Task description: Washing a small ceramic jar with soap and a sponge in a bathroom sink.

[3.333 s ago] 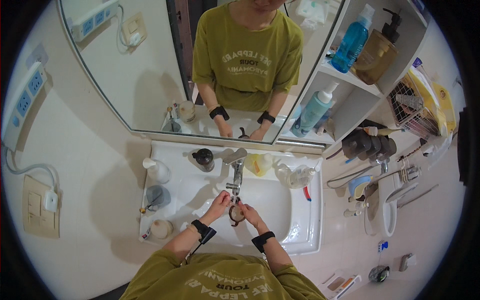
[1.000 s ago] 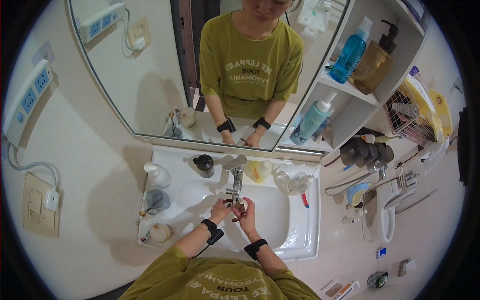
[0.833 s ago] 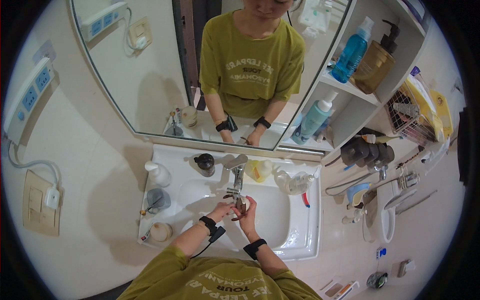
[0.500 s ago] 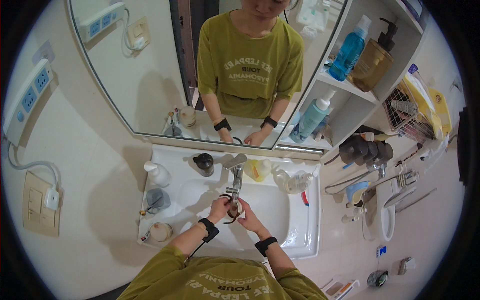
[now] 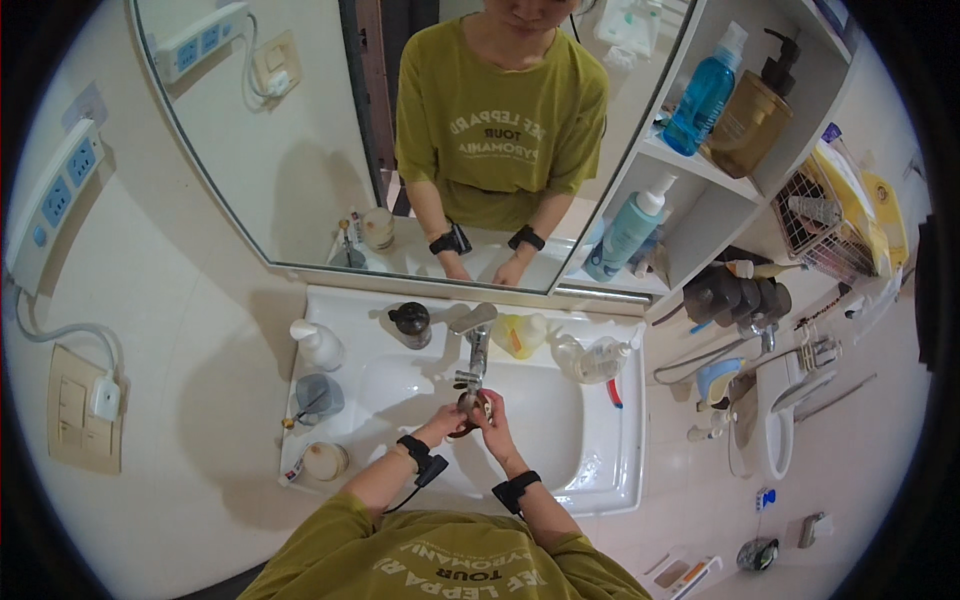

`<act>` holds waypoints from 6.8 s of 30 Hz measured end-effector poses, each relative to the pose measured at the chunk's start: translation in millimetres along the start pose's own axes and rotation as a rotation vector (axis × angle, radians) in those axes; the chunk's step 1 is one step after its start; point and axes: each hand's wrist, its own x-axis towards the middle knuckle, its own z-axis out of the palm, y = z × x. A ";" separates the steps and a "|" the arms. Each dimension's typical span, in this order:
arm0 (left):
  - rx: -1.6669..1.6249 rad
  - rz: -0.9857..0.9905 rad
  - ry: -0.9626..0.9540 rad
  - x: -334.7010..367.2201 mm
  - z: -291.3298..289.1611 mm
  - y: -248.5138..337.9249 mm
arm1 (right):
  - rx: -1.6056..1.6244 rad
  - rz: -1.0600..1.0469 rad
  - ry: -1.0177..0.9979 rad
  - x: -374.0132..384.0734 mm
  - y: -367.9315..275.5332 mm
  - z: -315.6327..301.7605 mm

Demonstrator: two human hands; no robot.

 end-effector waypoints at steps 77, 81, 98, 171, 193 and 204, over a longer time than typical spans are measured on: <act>0.862 0.304 0.126 -26.8 11.1 49.5 | -0.514 0.265 -0.163 10.9 -18.3 -1.2; 0.863 0.286 0.139 -19.9 8.0 44.2 | -0.488 0.317 -0.149 8.1 -27.0 4.3; 0.859 0.227 0.046 -17.0 6.9 51.4 | -0.524 0.307 -0.177 14.3 -26.6 -1.4; -0.344 0.047 -0.188 -47.8 -13.7 38.4 | -0.101 0.005 0.164 9.0 -16.3 27.6; -0.480 -0.113 -0.141 -50.8 -1.9 56.1 | 0.012 0.033 0.126 8.8 18.4 25.0; 0.219 0.224 -0.034 -48.8 -17.7 66.3 | 0.329 0.354 0.206 2.7 -2.0 14.2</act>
